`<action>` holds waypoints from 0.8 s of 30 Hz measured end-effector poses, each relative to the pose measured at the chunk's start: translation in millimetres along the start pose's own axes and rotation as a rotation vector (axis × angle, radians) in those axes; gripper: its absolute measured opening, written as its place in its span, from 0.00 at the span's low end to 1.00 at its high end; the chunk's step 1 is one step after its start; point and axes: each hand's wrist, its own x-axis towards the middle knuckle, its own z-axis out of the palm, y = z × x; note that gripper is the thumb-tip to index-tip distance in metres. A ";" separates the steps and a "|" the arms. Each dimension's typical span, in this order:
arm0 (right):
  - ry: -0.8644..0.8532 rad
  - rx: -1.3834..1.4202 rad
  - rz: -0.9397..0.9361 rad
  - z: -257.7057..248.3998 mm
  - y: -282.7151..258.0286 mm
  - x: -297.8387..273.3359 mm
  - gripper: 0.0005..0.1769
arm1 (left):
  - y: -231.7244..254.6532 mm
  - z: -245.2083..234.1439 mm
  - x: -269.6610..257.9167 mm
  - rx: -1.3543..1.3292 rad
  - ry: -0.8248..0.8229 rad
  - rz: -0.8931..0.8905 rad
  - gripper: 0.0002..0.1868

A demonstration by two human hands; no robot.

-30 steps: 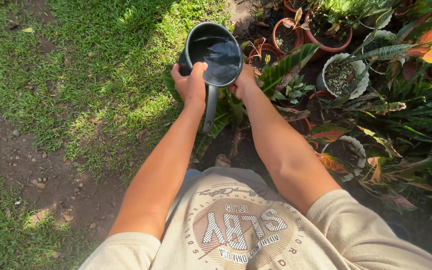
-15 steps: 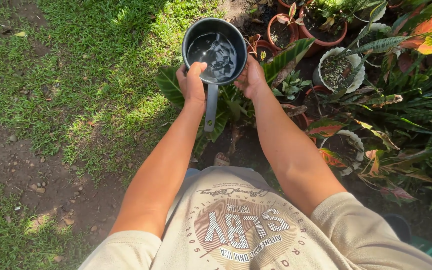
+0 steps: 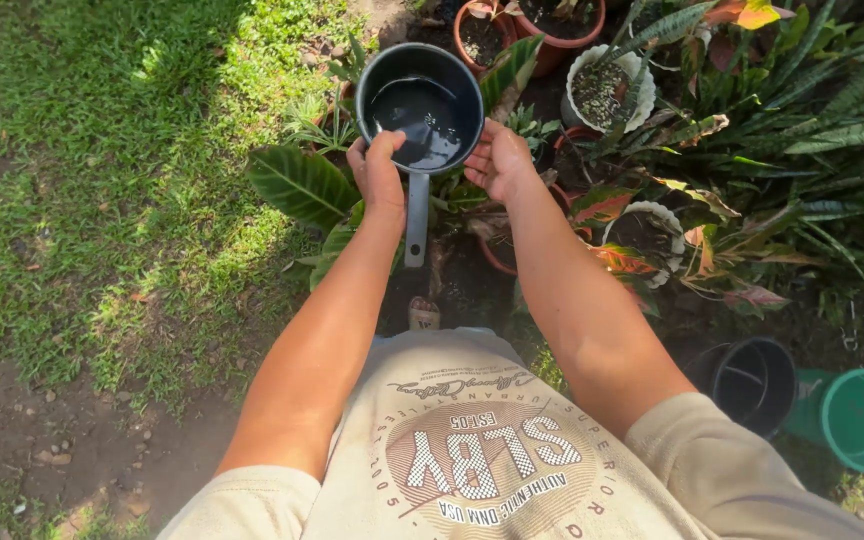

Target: Watering various potted and ground plants in an outdoor garden using a small pot.

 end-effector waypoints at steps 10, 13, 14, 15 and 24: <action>0.172 0.177 -0.087 -5.7 52.9 -44.2 0.11 | -15.7 -27.6 -31.8 -0.072 -0.183 -0.114 0.40; 0.184 0.167 -0.125 -6.3 63.9 -65.0 0.11 | -7.7 -32.4 -51.4 0.008 -0.212 -0.156 0.40; 0.220 0.163 -0.121 -3.4 67.3 -75.0 0.11 | -8.4 -36.3 -57.5 -0.044 -0.247 -0.178 0.40; 0.254 0.161 -0.113 1.1 71.5 -84.3 0.12 | -8.1 -41.5 -62.9 -0.094 -0.279 -0.199 0.39; 0.232 0.319 -0.115 -20.3 103.4 -99.6 0.13 | -23.4 -52.4 -86.1 -0.035 -0.328 -0.238 0.39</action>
